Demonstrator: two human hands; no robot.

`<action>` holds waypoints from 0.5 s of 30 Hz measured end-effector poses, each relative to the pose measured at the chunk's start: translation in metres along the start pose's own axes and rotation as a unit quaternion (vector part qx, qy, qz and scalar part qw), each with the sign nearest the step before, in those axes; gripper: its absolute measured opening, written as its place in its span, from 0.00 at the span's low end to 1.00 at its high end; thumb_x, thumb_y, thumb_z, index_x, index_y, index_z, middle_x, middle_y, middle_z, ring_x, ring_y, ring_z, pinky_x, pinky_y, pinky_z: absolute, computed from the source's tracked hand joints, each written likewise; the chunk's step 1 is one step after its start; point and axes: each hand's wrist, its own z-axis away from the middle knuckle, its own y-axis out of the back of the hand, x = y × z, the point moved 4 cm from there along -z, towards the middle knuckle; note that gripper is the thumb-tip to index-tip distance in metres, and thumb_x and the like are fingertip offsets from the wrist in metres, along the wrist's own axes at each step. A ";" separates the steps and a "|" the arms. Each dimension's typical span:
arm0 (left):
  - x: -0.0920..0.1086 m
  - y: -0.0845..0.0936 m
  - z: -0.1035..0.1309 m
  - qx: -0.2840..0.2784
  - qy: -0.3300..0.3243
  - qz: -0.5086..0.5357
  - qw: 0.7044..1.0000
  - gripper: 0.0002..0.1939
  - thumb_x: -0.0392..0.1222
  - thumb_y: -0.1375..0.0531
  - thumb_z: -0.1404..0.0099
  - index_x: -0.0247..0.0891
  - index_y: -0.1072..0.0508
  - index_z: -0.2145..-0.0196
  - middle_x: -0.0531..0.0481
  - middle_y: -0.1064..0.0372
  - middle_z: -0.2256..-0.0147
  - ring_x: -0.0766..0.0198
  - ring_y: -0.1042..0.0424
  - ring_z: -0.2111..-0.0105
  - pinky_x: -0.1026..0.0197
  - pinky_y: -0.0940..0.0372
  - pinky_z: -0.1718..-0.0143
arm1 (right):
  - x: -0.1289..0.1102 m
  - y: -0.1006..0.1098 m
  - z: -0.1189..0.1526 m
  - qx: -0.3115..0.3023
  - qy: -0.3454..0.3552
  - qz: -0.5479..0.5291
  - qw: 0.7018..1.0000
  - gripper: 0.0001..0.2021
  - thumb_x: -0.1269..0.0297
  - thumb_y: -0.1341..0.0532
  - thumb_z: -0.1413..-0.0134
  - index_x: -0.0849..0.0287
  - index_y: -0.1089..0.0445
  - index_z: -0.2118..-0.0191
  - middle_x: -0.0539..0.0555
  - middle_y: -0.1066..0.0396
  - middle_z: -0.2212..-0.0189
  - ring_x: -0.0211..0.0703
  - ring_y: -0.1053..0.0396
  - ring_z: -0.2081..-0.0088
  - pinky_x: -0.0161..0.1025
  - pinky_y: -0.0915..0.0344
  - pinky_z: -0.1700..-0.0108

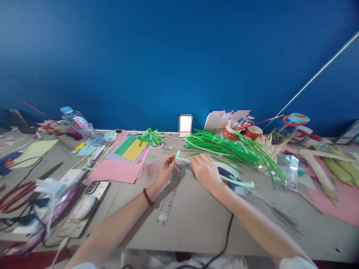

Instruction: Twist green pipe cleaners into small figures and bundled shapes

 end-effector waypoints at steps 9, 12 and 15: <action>-0.011 0.019 -0.022 0.030 0.203 0.227 0.952 0.08 0.36 0.38 0.46 0.36 0.35 0.68 0.57 0.39 0.78 0.75 0.37 0.81 0.73 0.37 0.80 | 0.029 -0.013 0.093 0.034 0.001 -0.039 0.999 0.20 0.74 0.51 0.42 0.56 0.32 0.48 0.58 0.33 0.48 0.49 0.39 0.44 0.48 0.41 0.44; -0.011 0.019 -0.022 0.025 0.231 0.275 0.933 0.08 0.35 0.39 0.45 0.35 0.36 0.69 0.56 0.39 0.78 0.76 0.37 0.81 0.74 0.37 0.80 | 0.044 -0.029 0.115 0.010 -0.050 -0.036 0.998 0.21 0.74 0.52 0.43 0.59 0.34 0.47 0.59 0.36 0.44 0.49 0.39 0.44 0.48 0.37 0.47; -0.010 0.018 -0.020 0.026 0.239 0.275 0.931 0.07 0.35 0.39 0.44 0.35 0.36 0.70 0.56 0.39 0.78 0.76 0.37 0.81 0.75 0.37 0.80 | 0.050 -0.037 0.129 -0.002 -0.053 -0.044 0.998 0.18 0.74 0.52 0.43 0.60 0.29 0.52 0.59 0.31 0.50 0.48 0.34 0.48 0.47 0.37 0.46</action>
